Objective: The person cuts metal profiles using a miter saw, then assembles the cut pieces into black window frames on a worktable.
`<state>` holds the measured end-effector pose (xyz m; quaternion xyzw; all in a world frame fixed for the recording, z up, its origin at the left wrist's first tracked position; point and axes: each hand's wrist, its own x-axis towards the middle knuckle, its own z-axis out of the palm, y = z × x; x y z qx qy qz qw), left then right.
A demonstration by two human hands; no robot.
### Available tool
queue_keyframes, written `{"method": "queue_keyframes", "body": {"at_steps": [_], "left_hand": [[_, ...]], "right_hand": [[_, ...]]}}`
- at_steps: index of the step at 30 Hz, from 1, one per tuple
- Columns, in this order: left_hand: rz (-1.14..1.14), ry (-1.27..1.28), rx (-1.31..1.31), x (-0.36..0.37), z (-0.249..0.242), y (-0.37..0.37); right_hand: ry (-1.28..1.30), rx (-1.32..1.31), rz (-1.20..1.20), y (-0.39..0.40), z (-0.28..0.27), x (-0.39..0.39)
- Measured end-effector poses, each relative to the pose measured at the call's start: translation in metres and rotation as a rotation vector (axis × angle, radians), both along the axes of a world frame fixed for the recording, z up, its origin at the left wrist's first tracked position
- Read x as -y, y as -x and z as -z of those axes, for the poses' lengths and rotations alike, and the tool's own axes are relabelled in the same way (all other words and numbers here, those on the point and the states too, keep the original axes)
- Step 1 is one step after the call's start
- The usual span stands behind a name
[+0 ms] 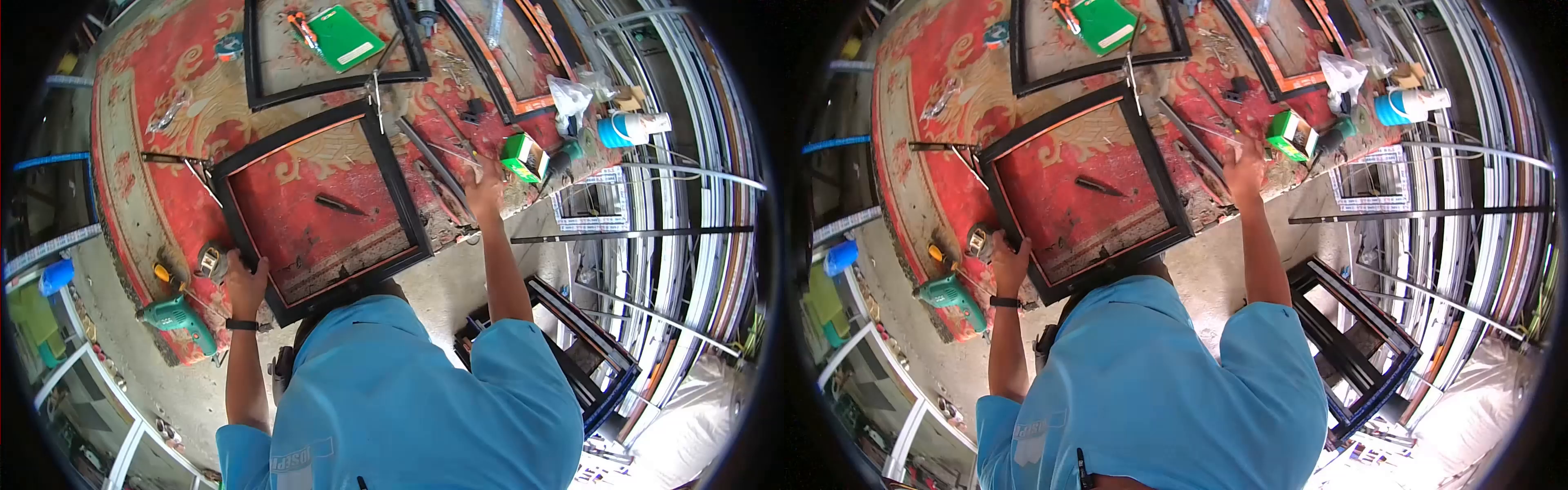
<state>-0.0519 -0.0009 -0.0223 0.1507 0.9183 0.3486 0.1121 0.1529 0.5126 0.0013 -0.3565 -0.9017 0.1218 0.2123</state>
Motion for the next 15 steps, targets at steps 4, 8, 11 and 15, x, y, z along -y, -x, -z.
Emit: {"method": "queue_keyframes", "body": {"at_steps": [4, 8, 11, 15], "left_hand": [[0.041, -0.005, -0.013, 0.003, -0.005, 0.000], [0.013, -0.004, -0.058, 0.013, -0.022, -0.007], [0.008, -0.051, -0.118, 0.008, -0.039, -0.011], [-0.053, -0.098, -0.128, 0.004, -0.043, -0.011]], "right_hand": [[0.233, 0.063, -0.079, 0.018, 0.021, 0.017], [0.134, 0.282, -0.013, 0.023, 0.050, 0.023], [0.188, 0.167, -0.074, 0.016, 0.061, 0.009], [-0.121, -0.098, -0.199, 0.025, 0.002, 0.033]]}}
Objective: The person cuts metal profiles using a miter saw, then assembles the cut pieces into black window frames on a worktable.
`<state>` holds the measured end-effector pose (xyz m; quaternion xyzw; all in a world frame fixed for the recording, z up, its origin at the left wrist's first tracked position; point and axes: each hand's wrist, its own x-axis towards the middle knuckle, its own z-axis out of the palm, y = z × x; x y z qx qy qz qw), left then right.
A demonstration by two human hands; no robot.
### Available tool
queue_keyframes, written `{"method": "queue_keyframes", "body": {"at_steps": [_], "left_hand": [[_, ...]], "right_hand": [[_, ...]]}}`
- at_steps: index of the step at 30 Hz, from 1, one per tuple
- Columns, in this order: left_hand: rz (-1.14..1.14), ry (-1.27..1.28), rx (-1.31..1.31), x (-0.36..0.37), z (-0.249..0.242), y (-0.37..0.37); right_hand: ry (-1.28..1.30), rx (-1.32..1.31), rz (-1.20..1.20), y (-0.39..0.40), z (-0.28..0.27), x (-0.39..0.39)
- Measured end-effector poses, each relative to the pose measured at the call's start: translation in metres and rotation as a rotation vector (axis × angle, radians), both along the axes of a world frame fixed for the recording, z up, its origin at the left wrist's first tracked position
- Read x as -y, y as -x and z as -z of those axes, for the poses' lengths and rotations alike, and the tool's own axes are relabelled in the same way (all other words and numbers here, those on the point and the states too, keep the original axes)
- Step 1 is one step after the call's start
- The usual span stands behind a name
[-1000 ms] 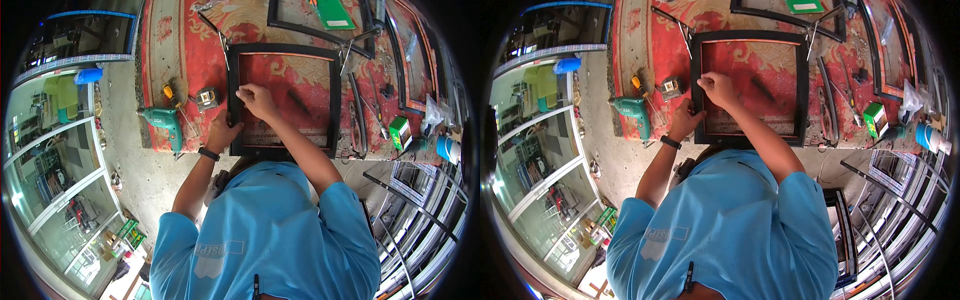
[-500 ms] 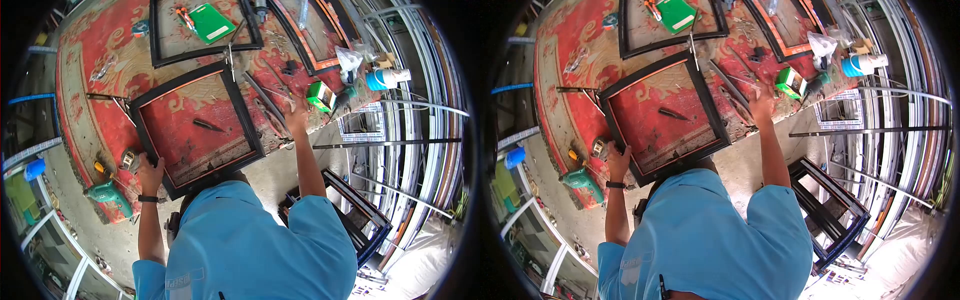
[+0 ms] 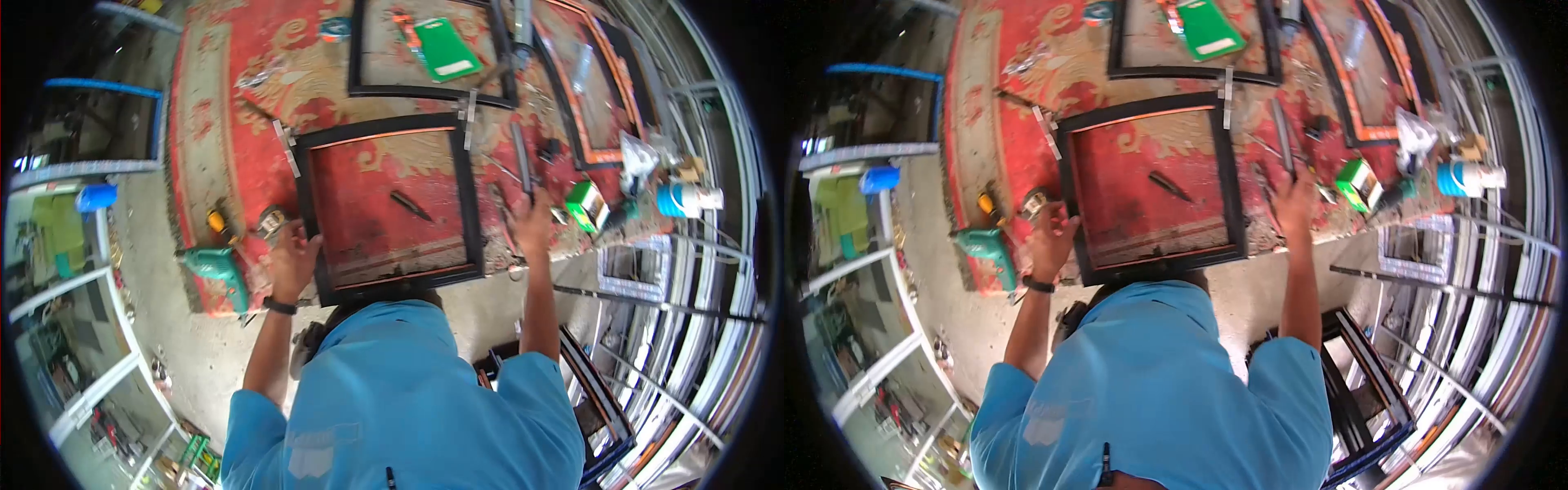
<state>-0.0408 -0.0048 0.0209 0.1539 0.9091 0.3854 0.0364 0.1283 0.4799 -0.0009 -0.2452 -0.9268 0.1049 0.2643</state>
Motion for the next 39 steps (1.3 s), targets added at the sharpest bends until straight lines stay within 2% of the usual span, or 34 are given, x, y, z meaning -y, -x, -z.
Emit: {"method": "queue_keyframes", "body": {"at_steps": [2, 3, 5, 6, 8, 12, 15, 17, 19, 23, 26, 31, 35, 39], "left_hand": [[0.013, -0.063, -0.016, -0.002, 0.008, 0.007], [0.020, -0.127, 0.090, -0.009, 0.003, 0.008], [0.053, -0.283, 0.322, -0.035, -0.012, 0.005], [0.099, -0.323, 0.454, -0.050, -0.014, 0.002], [0.204, -0.405, 0.712, -0.082, -0.014, -0.002], [0.277, -0.454, 0.977, -0.144, 0.007, -0.006], [0.325, -0.473, 1.029, -0.180, 0.016, -0.005], [0.350, -0.528, 1.000, -0.199, 0.021, -0.005], [0.285, -0.560, 1.060, -0.218, 0.033, -0.001], [0.248, -0.552, 1.054, -0.256, 0.045, 0.010], [0.240, -0.472, 1.042, -0.281, 0.066, 0.014], [0.278, -0.347, 0.885, -0.297, 0.063, 0.013], [0.223, -0.410, 0.964, -0.306, 0.074, 0.015], [0.196, -0.441, 0.957, -0.306, 0.071, 0.015]], "right_hand": [[0.704, 0.102, 0.036, -0.003, -0.023, 0.016], [1.085, 0.147, 0.061, -0.003, -0.032, 0.033], [1.155, 0.243, 0.000, 0.001, -0.035, 0.074], [1.233, 0.203, 0.021, 0.008, -0.042, 0.106], [1.348, 0.239, -0.087, 0.011, -0.025, 0.133], [1.421, 0.205, -0.161, 0.021, -0.018, 0.158], [1.385, 0.178, -0.126, 0.027, -0.032, 0.166], [1.146, 0.093, -0.144, 0.021, -0.005, 0.159], [0.856, 0.023, -0.155, 0.020, -0.005, 0.154], [0.628, 0.120, -0.111, 0.000, -0.002, 0.139], [0.575, 0.201, -0.075, -0.006, -0.008, 0.138], [0.522, 0.219, -0.092, -0.012, 0.001, 0.133], [0.374, 0.216, -0.013, -0.008, -0.010, 0.130], [0.383, 0.238, 0.022, -0.010, -0.009, 0.125]]}}
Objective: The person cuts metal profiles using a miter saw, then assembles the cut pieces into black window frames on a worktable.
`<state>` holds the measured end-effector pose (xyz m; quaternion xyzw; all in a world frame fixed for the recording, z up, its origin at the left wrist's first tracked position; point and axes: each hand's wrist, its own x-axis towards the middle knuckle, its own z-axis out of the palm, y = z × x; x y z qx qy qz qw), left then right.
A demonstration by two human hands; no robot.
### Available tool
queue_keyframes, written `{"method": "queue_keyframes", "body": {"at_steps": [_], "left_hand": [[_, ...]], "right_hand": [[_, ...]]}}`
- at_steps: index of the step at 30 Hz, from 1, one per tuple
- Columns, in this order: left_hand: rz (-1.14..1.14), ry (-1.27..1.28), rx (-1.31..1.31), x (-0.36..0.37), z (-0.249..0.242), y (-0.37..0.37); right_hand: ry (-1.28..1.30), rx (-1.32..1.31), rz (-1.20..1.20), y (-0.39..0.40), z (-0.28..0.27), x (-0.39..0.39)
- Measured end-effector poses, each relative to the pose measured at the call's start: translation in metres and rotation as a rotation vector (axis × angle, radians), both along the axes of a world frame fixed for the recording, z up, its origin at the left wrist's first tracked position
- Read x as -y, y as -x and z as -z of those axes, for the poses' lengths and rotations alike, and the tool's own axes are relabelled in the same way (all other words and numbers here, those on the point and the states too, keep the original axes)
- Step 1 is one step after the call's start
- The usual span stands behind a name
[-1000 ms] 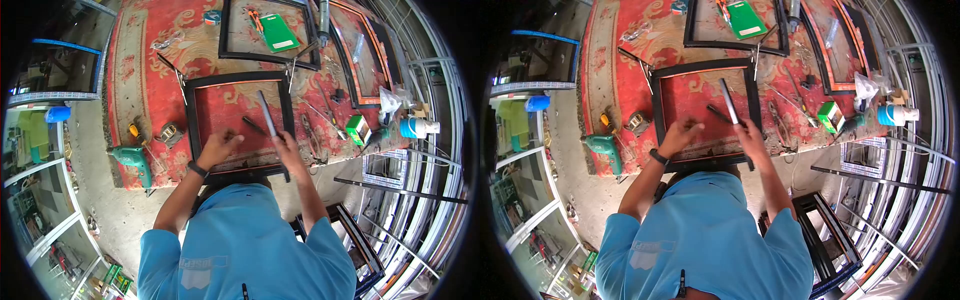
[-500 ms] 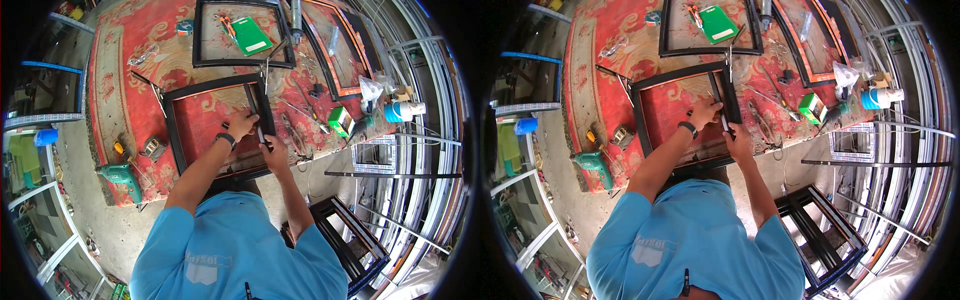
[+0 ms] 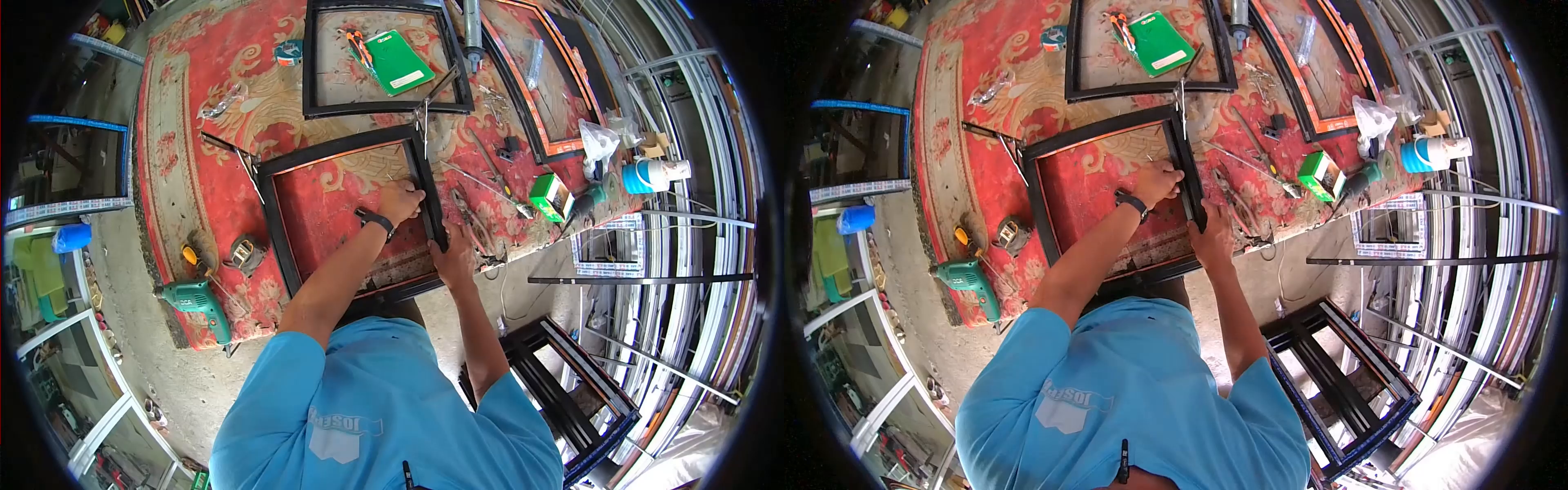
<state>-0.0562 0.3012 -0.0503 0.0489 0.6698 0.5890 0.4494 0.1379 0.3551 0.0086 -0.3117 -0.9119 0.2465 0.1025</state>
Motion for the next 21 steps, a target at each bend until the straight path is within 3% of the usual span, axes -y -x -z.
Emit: {"method": "queue_keyframes", "body": {"at_steps": [4, 7, 13, 16, 19, 21], "left_hand": [[-0.036, -0.076, -0.053, 0.000, -0.006, -0.006], [-0.076, -0.122, 0.113, -0.003, 0.001, -0.002], [-0.070, -0.080, 0.104, -0.007, 0.000, 0.000], [-0.043, -0.084, 0.020, -0.008, -0.001, -0.001], [0.151, -0.004, -0.241, -0.002, -0.011, 0.008], [0.115, -0.090, -0.522, 0.003, 0.004, 0.017]], "right_hand": [[0.058, 0.000, 0.014, -0.003, 0.002, -0.001], [0.056, -0.009, 0.032, -0.007, 0.007, -0.002], [0.010, -0.013, 0.022, -0.008, 0.013, -0.007], [0.004, -0.017, -0.012, -0.008, 0.015, -0.013], [0.090, -0.016, 0.012, -0.009, 0.016, -0.015], [0.157, -0.002, 0.039, -0.010, 0.013, -0.016]]}}
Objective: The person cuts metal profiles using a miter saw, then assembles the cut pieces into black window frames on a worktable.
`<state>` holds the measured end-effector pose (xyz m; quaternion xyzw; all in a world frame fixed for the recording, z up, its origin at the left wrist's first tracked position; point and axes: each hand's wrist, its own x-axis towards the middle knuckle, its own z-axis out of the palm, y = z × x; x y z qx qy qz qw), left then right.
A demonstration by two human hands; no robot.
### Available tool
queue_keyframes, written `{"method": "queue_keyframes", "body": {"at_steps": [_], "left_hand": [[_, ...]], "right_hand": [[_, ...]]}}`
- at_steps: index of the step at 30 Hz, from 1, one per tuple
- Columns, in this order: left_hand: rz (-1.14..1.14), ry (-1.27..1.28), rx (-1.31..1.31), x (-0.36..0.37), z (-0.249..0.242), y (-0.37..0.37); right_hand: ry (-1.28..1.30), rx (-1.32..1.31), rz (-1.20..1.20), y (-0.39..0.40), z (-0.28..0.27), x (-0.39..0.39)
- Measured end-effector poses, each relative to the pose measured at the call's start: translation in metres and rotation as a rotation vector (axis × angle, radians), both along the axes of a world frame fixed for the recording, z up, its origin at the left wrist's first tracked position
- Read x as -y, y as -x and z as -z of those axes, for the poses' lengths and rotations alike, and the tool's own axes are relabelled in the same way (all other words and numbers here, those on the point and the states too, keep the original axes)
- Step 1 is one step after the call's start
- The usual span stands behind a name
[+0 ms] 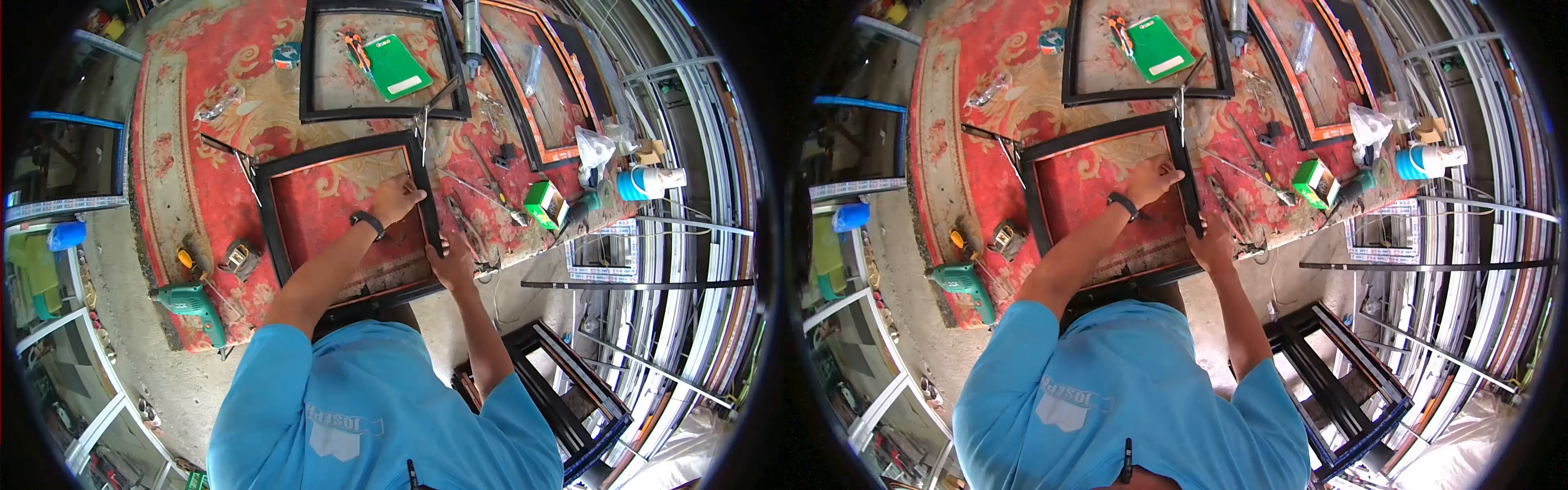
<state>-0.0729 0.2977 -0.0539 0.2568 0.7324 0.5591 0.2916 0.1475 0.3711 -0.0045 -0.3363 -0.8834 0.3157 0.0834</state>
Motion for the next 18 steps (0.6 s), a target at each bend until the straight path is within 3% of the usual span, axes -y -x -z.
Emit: {"method": "queue_keyframes", "body": {"at_steps": [1, 4, 8, 14, 15, 18], "left_hand": [[-0.011, -0.054, -0.148, 0.002, 0.000, 0.013], [-0.228, -0.093, -0.059, 0.008, -0.011, 0.064], [-0.378, -0.058, -0.216, -0.025, -0.002, 0.155], [-0.580, 0.214, -0.416, -0.117, -0.005, 0.226], [-0.506, 0.268, -0.295, -0.123, -0.014, 0.240], [-0.640, 0.463, -0.347, -0.147, -0.025, 0.271]], "right_hand": [[0.021, 0.005, 0.008, 0.001, -0.003, 0.000], [0.063, -0.011, 0.042, 0.000, -0.016, 0.007], [0.125, -0.048, 0.121, -0.007, -0.024, 0.018], [0.108, -0.148, 0.059, -0.009, -0.025, 0.000], [0.174, -0.046, 0.101, -0.005, -0.040, -0.005], [0.221, -0.188, 0.098, 0.002, -0.045, -0.035]]}}
